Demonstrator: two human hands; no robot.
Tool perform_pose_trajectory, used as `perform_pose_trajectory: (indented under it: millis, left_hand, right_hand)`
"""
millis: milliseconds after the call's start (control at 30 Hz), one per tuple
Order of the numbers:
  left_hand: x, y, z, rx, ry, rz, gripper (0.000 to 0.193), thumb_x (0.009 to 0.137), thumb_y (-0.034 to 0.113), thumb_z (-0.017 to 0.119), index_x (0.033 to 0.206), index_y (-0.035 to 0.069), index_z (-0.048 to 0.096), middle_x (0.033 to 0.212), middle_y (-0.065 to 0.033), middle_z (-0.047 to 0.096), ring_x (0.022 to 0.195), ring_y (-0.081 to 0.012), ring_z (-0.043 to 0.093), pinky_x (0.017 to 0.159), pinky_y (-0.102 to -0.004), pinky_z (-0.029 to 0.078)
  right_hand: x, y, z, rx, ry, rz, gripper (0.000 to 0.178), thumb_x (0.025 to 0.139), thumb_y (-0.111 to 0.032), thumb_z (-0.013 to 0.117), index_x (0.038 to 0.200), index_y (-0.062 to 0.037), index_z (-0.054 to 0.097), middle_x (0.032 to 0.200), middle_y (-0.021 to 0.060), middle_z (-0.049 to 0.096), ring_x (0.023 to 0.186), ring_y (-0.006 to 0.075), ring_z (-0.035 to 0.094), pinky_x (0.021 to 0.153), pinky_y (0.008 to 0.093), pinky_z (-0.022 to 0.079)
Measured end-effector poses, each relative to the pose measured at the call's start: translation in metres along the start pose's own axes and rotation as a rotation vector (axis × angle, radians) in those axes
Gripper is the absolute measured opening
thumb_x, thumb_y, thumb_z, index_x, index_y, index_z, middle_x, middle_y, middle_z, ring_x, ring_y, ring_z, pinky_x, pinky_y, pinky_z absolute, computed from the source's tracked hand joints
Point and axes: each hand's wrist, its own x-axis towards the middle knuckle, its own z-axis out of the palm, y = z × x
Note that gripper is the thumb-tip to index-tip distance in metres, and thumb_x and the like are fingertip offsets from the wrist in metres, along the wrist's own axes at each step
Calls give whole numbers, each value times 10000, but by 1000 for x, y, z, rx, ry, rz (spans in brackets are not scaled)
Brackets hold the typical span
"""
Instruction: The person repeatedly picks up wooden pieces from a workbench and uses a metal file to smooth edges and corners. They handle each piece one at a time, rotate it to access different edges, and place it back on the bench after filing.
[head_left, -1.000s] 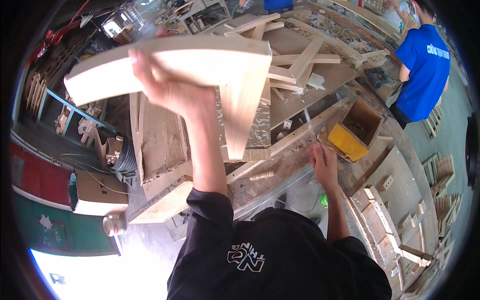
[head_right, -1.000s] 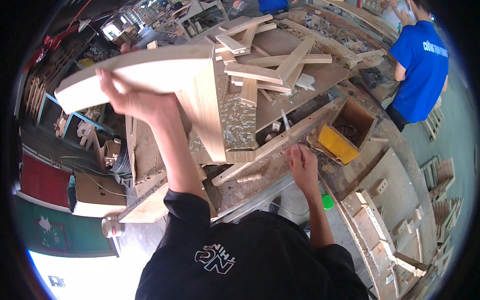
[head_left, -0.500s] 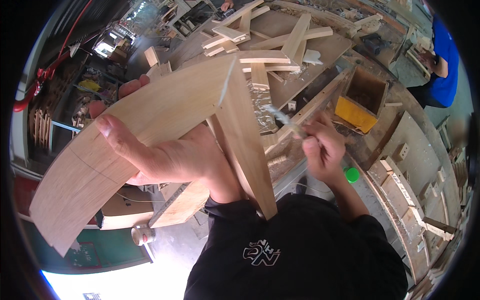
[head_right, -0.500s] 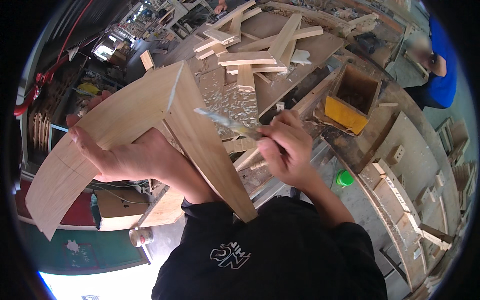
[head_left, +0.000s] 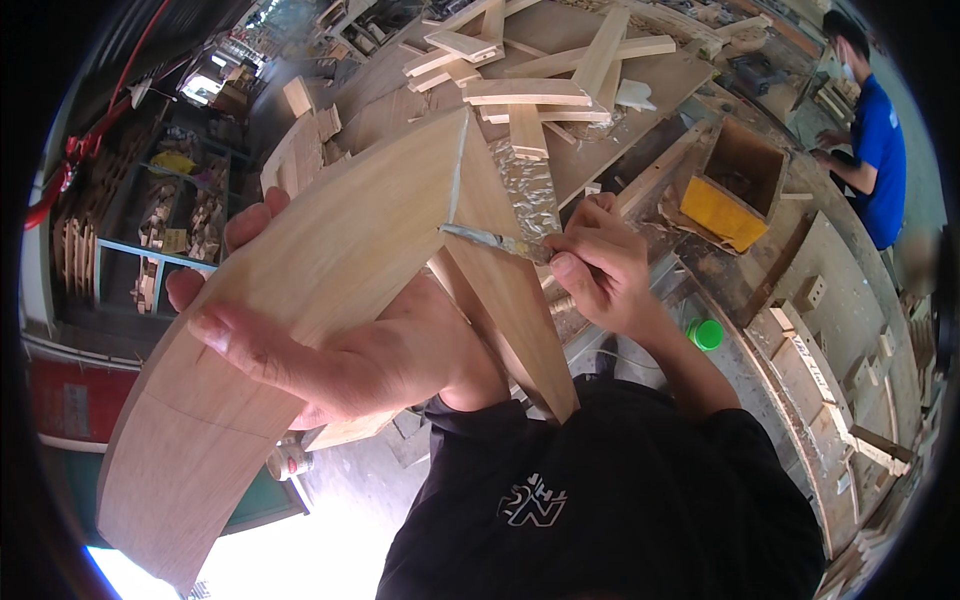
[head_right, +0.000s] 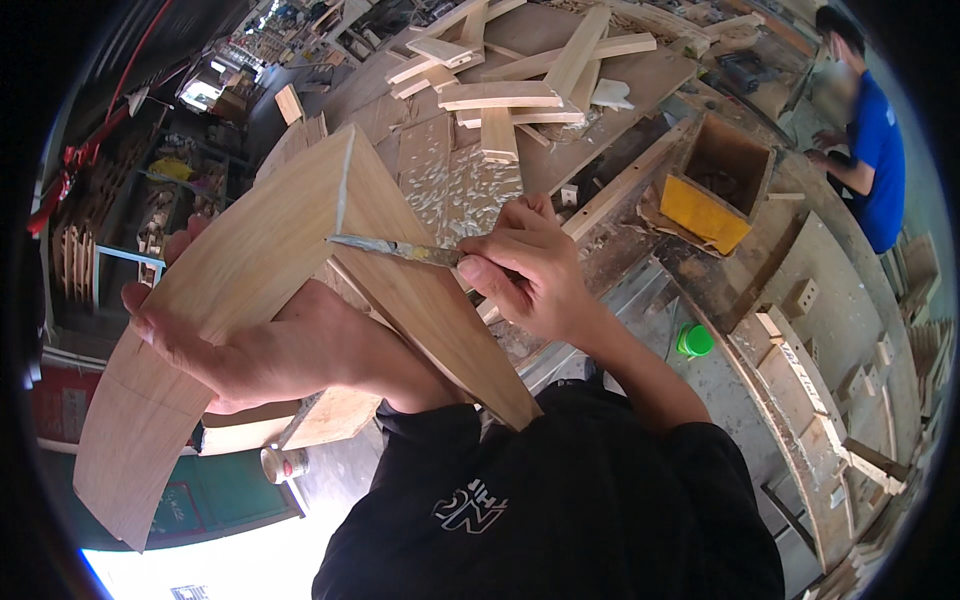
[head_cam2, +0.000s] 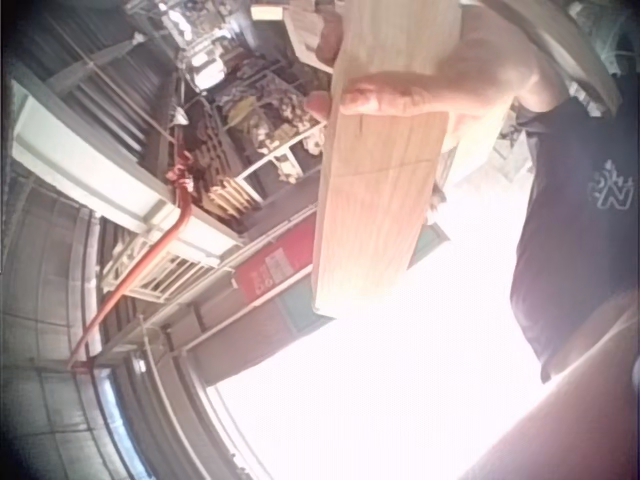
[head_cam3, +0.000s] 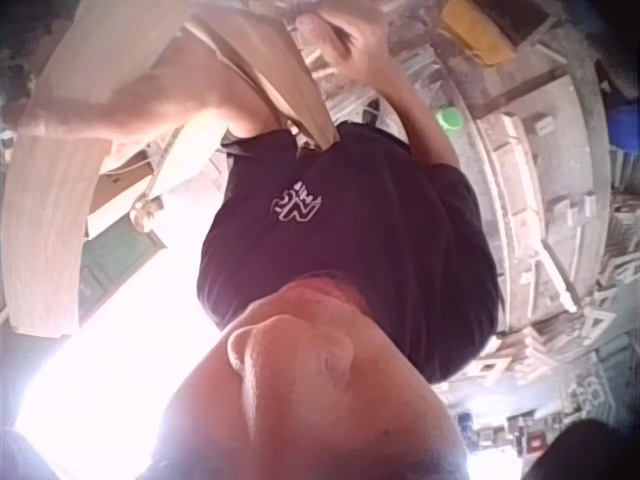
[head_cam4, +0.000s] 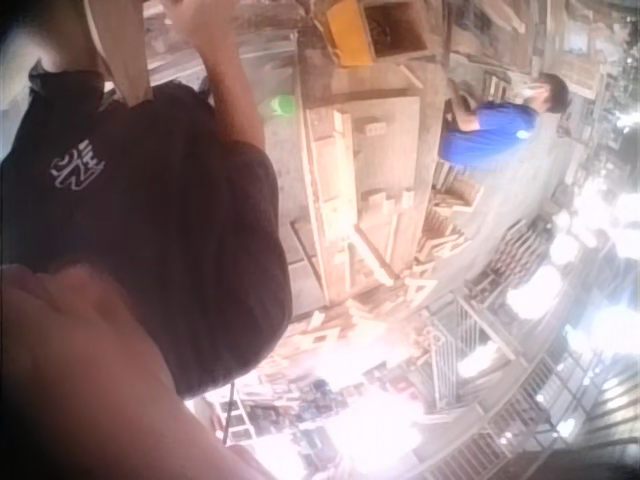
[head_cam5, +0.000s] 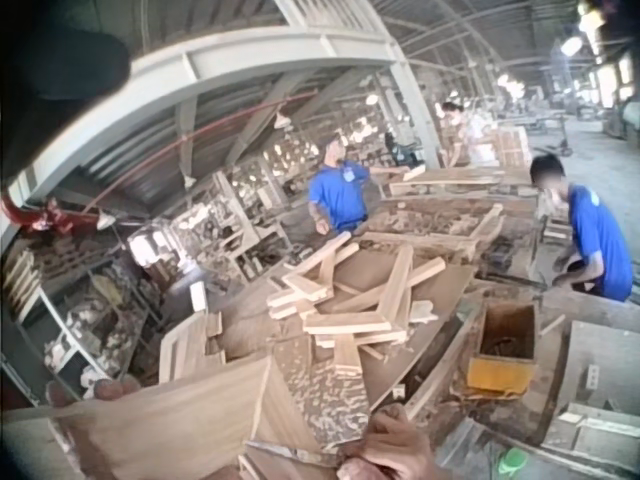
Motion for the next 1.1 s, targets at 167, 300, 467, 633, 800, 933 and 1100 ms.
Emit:
perform_pose_trajectory:
  millis: [167,300,467,633,800,933,1100]
  left_hand:
    - [-2,-4,-10,7,-45,-79,495,860,52,637,1314,89,443,1198,-175,508,864,-277,670,710,-359,646]
    - [2,-15,-9,165,-74,175,343,949,117,510,1286,79,462,1135,-193,541,827,-259,676,683,-335,643]
    - [7,8,-3,-45,67,-315,331,959,239,487,1155,-24,530,973,-216,603,799,-276,673,600,-335,621]
    - [12,17,8,-127,242,-458,355,940,263,502,1097,-50,557,949,-220,607,803,-292,671,608,-372,610]
    - [5,0,-9,-419,269,-465,307,921,203,534,1115,-32,571,1027,-200,575,886,-310,665,718,-427,621]
    - [15,21,-3,-731,458,-821,305,912,179,562,1132,-33,573,1049,-175,567,961,-324,647,723,-375,633]
    - [13,7,-12,-614,430,-770,321,865,218,622,1065,-30,590,1036,-172,574,984,-308,642,764,-422,610]
  right_hand:
    - [3,6,4,-14,-21,22,283,905,-220,606,782,31,651,607,59,516,578,200,431,680,351,318]
    - [10,9,5,-26,-37,18,294,903,-235,611,774,26,654,606,58,512,578,196,419,682,351,320]
    - [19,13,6,-32,-31,11,295,907,-238,608,778,22,661,612,62,525,576,192,410,678,346,324]
    - [26,20,2,-26,-45,21,278,908,-239,608,784,2,672,611,54,527,571,192,408,676,340,327]
    - [37,22,-4,-13,-76,42,265,915,-231,601,787,-12,678,617,55,533,576,188,422,677,334,333]
    - [45,25,-11,-21,-108,81,263,920,-216,598,784,-4,675,619,57,537,584,176,438,702,326,350]
    - [52,25,-4,-2,-112,94,256,923,-201,597,794,6,676,623,61,544,588,161,450,688,302,368]
